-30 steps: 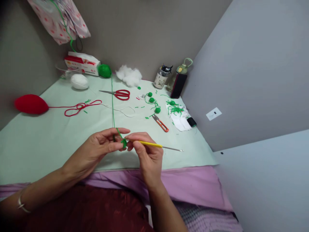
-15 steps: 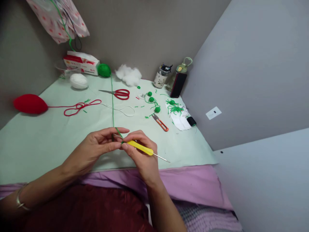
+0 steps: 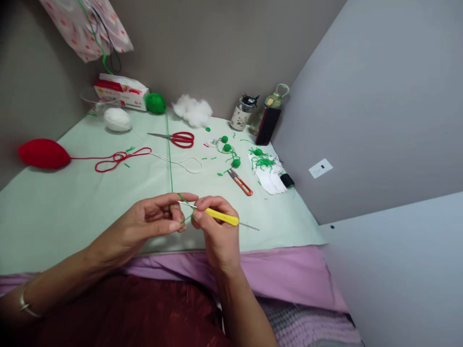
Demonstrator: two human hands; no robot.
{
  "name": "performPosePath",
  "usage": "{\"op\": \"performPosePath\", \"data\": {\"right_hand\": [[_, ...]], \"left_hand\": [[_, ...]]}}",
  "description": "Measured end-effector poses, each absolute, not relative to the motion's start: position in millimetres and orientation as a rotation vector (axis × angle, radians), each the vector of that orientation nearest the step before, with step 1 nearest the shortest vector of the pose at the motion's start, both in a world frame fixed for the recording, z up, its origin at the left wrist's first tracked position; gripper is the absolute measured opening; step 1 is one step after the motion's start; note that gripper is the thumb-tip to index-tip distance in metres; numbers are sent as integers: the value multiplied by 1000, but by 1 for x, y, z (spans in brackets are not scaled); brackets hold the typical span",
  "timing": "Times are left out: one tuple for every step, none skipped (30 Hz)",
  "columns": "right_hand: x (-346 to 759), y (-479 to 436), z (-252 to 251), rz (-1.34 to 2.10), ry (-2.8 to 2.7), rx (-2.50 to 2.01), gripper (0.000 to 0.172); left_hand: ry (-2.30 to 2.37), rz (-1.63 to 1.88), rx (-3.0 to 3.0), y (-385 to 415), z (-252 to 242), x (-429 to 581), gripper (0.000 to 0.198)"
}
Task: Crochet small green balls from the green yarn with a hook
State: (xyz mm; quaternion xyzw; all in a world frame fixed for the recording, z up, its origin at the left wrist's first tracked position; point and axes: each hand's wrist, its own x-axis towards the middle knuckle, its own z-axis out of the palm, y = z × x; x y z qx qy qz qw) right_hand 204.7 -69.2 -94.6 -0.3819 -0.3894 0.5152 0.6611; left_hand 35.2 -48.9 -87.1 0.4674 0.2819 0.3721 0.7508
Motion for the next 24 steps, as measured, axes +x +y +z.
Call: {"op": "performPosePath", "data": {"right_hand": [[205, -69, -92, 1162, -865, -859, 15], [205, -68, -91, 1157, -852, -854, 15], [205, -68, -90, 1151, -841, -851, 15], [206, -67, -90, 1142, -832, -850, 15], [206, -67, -90, 1130, -829, -856, 15], [207, -67, -91, 1112, -831, -870, 15], [207, -67, -93, 1087, -838, -891, 15], [208, -68, -95, 1055, -851, -916, 15], [208, -68, -97, 1023, -870, -941, 15], [208, -69, -99, 994, -895, -963, 15], [208, -70, -101, 973, -923, -977, 14], [208, -71, -102, 961, -953, -984, 14], [207, -73, -104, 957, -982, -984, 13], [206, -74, -105, 957, -1009, -975, 12], [205, -75, -105, 962, -1032, -959, 11], [204, -75, -105, 969, -1047, -937, 10], [204, -76, -105, 979, -1057, -911, 9], [203, -76, -105, 993, -1061, -884, 9], [202, -76, -105, 1009, -1059, -862, 8], [201, -75, -105, 1025, -1049, -846, 9], [200, -75, -105, 1039, -1031, -837, 9], [200, -74, -105, 1050, -1008, -831, 10], [199, -74, -106, 1054, -981, -828, 10], [199, -74, -106, 1048, -957, -828, 11]], "left_hand": [[613, 808, 1025, -49, -87, 35, 47], [611, 806, 1029, -50, -86, 35, 47], [614, 805, 1032, -50, -86, 35, 46], [623, 810, 1031, -50, -86, 35, 44], [641, 825, 1029, -51, -86, 35, 40], [664, 847, 1025, -51, -86, 35, 36], [690, 879, 1023, -52, -85, 35, 32], [715, 915, 1021, -52, -84, 36, 29], [737, 952, 1015, -53, -83, 37, 27], [753, 987, 1005, -53, -81, 39, 26], [763, 1012, 987, -53, -80, 40, 27], [766, 1026, 963, -53, -79, 43, 28], [761, 1034, 937, -53, -79, 45, 29], [749, 1037, 913, -53, -79, 47, 29], [733, 1039, 891, -52, -80, 49, 30], [716, 1043, 871, -52, -81, 51, 29], [702, 1052, 854, -51, -82, 53, 29], [693, 1064, 841, -51, -83, 54, 28], [690, 1078, 831, -51, -84, 55, 28], [690, 1086, 827, -51, -84, 55, 28], [686, 1096, 830, -51, -85, 55, 29], [678, 1101, 840, -52, -85, 55, 30], [669, 1105, 857, -52, -85, 54, 30], [665, 1106, 882, -53, -86, 54, 31]]}}
